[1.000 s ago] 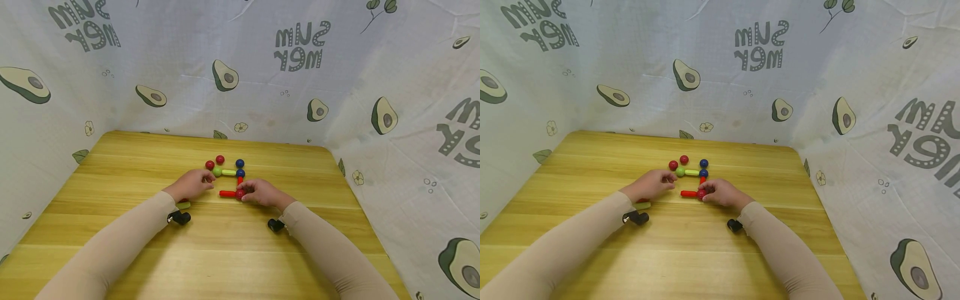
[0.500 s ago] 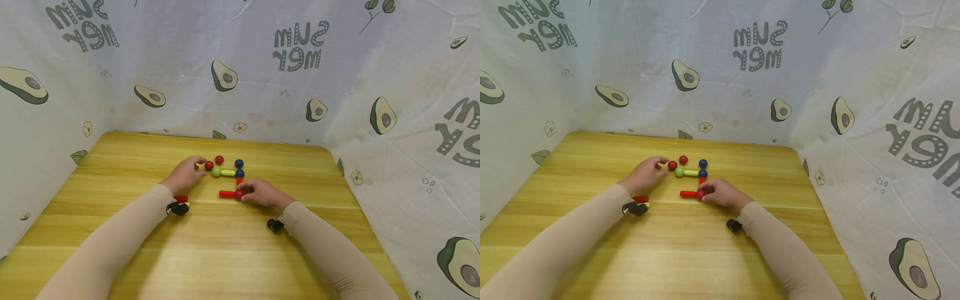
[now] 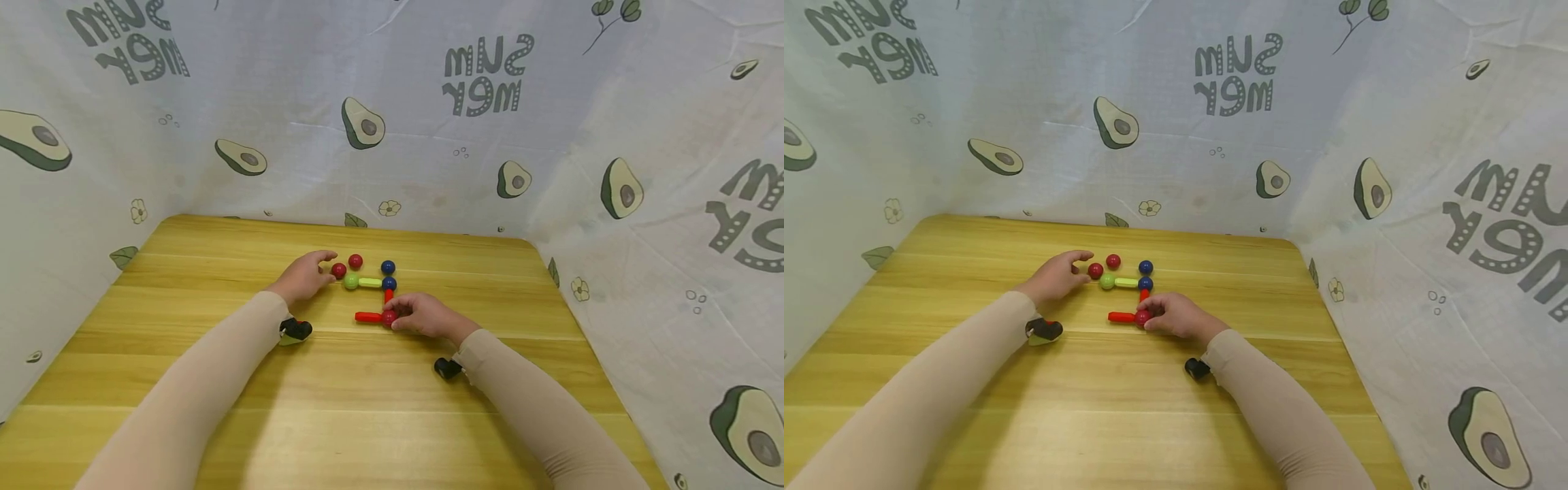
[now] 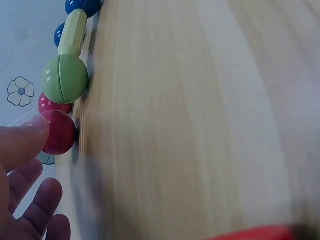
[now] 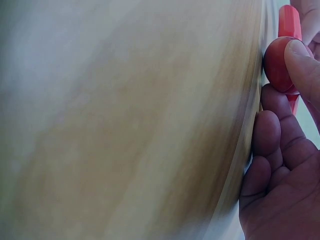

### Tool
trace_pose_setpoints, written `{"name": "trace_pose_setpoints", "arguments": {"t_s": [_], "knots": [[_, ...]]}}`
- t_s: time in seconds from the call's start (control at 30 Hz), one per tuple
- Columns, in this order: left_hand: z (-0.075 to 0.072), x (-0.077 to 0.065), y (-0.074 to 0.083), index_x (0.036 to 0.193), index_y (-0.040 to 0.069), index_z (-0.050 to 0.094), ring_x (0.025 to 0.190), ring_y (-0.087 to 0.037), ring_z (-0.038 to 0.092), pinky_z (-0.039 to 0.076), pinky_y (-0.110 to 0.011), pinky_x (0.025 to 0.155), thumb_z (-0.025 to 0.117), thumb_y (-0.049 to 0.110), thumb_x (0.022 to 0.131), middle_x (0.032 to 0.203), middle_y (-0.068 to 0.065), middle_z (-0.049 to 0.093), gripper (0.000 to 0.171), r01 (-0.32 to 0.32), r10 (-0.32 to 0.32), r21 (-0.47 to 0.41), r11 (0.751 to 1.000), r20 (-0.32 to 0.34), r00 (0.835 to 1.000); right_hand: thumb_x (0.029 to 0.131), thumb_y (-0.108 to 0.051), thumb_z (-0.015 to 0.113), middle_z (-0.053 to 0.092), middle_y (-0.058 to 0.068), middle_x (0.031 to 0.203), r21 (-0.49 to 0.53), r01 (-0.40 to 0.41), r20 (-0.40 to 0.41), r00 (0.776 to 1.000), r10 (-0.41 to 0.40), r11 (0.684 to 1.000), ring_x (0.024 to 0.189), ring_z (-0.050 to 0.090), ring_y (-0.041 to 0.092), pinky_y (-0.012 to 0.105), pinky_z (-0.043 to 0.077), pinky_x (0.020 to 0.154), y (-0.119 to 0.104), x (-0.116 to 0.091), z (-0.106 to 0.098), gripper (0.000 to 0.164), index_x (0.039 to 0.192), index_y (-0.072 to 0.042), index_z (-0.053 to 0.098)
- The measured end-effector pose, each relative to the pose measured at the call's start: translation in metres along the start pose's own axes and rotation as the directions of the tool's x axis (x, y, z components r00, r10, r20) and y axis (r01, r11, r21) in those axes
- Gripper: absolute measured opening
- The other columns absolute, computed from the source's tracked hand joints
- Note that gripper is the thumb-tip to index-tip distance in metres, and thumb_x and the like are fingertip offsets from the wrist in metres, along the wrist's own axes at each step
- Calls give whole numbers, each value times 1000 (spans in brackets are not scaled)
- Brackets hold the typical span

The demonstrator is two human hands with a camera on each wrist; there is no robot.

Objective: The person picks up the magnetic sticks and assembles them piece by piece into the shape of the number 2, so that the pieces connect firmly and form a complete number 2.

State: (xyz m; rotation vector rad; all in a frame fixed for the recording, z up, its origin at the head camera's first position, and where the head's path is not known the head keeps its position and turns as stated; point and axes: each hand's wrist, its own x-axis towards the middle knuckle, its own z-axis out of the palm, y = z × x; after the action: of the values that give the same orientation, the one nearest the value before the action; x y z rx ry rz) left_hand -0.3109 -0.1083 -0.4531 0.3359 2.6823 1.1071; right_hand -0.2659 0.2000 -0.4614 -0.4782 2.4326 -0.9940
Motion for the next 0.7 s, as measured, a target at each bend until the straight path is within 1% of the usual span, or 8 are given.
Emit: {"name": "trace_pose_setpoints", "arguments": {"t_s": [0.13,0.33,0.43,0.6,0.7], "knots": [[1,5,-2,159,17,46,140,-36,54,41,-55,120,66,19,105,163,-11,47,58,5,-6,9,1000,18,1000,95,-17,79,72,0,121,12,-3,0,1000,3,1000,109,62,19,40,53,104,0,1,1,34,128,-19,74],[3,9,0,159,17,47,152,-38,42,33,-56,125,66,18,105,164,-14,45,57,-1,-1,46,999,41,999,96,-15,79,72,1,123,25,-7,2,1000,7,1000,109,62,19,40,53,106,1,1,1,34,129,-18,73],[6,10,2,158,16,48,152,-37,43,33,-55,125,67,18,105,162,-15,48,56,-5,3,64,998,40,999,96,-15,79,72,1,122,24,-10,0,1000,10,1000,109,62,19,40,54,106,1,0,0,34,129,-18,73],[9,13,1,157,15,50,149,-36,47,35,-53,124,67,19,105,158,-15,52,55,-9,6,94,996,31,1000,96,-15,78,72,2,122,14,0,5,1000,0,1000,108,63,19,40,53,105,0,-1,0,34,129,-17,73],[10,14,0,156,14,50,147,-36,49,36,-53,124,66,18,105,156,-15,54,54,-5,3,89,996,25,1000,96,-16,79,72,2,121,14,5,5,1000,-5,1000,108,62,18,39,53,104,0,-1,0,34,129,-16,73]]}}
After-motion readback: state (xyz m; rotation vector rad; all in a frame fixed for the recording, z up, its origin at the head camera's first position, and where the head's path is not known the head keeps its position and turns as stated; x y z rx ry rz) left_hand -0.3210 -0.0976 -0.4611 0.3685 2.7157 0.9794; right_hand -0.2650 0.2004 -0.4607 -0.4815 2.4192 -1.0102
